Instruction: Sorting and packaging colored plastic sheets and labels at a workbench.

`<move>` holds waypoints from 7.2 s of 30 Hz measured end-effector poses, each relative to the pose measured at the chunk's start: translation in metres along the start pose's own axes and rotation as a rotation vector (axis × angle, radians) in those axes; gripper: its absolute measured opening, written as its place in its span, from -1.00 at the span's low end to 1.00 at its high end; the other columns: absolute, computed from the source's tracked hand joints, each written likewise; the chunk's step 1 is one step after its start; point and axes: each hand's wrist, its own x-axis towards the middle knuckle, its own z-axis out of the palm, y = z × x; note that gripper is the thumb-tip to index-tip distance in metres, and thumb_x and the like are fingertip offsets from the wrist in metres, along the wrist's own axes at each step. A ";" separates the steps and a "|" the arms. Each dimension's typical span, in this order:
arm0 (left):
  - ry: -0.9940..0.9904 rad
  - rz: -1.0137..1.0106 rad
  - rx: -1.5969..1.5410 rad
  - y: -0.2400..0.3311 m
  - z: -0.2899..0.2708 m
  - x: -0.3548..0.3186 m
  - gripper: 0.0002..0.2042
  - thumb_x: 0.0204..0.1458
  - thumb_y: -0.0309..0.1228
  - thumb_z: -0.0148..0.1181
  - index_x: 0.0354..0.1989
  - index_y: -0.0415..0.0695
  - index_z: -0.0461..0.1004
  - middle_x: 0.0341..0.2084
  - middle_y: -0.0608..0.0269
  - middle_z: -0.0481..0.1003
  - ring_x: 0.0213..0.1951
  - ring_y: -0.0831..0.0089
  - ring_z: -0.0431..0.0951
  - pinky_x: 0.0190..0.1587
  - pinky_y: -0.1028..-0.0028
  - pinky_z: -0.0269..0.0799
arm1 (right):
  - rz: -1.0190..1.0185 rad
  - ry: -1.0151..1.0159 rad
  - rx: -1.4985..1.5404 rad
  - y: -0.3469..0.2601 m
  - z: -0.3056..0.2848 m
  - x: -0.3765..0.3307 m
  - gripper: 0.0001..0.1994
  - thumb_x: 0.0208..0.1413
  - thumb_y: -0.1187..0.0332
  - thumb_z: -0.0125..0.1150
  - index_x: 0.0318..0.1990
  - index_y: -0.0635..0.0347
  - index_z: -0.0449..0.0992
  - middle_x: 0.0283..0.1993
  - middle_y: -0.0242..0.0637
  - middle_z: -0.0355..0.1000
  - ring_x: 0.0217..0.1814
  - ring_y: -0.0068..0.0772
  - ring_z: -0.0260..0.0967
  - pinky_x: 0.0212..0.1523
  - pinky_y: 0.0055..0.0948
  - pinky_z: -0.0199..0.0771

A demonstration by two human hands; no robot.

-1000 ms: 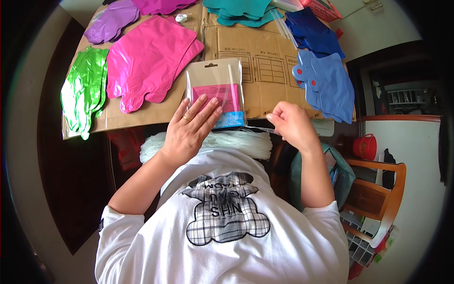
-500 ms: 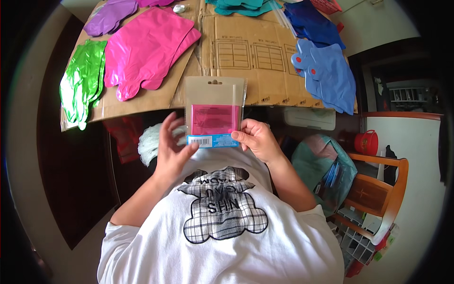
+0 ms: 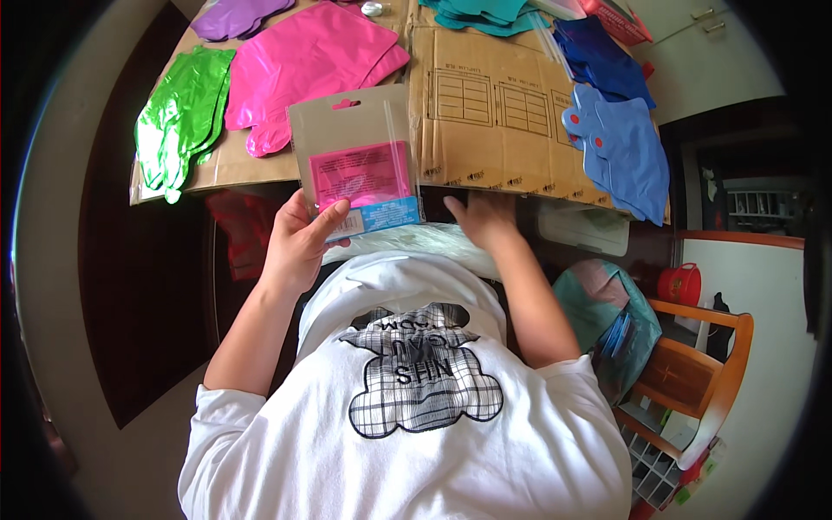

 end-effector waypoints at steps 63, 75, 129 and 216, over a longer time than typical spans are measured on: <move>-0.231 -0.072 -0.385 -0.006 0.042 0.005 -0.73 0.17 -0.50 0.12 0.05 -0.18 0.37 -0.09 0.20 0.53 -0.08 0.44 0.55 0.04 0.35 0.45 | 0.551 -0.395 1.463 -0.041 -0.144 0.035 -0.86 0.15 0.43 0.24 -0.23 0.32 0.49 -0.41 -0.38 0.47 -0.38 -0.72 0.33 -0.33 -0.60 0.38; -0.260 -0.130 -0.254 -0.008 0.048 0.008 -0.78 0.14 -0.45 0.22 -0.06 -0.21 0.50 -0.14 0.25 0.57 -0.08 0.51 0.53 0.06 0.42 0.40 | 0.578 -0.060 1.621 -0.053 -0.149 0.044 -0.78 0.19 0.34 0.23 -0.11 0.32 0.52 -0.29 -0.26 0.54 -0.24 -0.66 0.41 -0.16 -0.56 0.43; -0.188 0.101 0.372 0.011 0.078 0.016 -0.81 0.18 -0.39 0.20 -0.21 -0.30 0.55 -0.49 0.42 0.51 -0.45 0.73 0.41 -0.39 0.64 0.39 | 0.739 -0.187 1.556 -0.014 -0.159 0.006 -0.81 0.24 0.32 0.18 -0.17 0.28 0.50 -0.44 -0.39 0.50 -0.58 -0.64 0.42 -0.58 -0.67 0.31; 0.325 1.368 1.115 0.188 0.005 0.082 -0.90 -0.03 -0.59 0.18 -0.38 -0.12 0.57 -0.50 0.26 0.50 -0.47 0.44 0.46 -0.56 0.52 0.32 | 0.110 -0.325 1.412 -0.046 -0.075 0.249 -0.40 0.16 -0.15 0.04 0.14 0.18 0.43 0.04 -0.13 0.47 0.02 -0.24 0.43 0.02 -0.23 0.42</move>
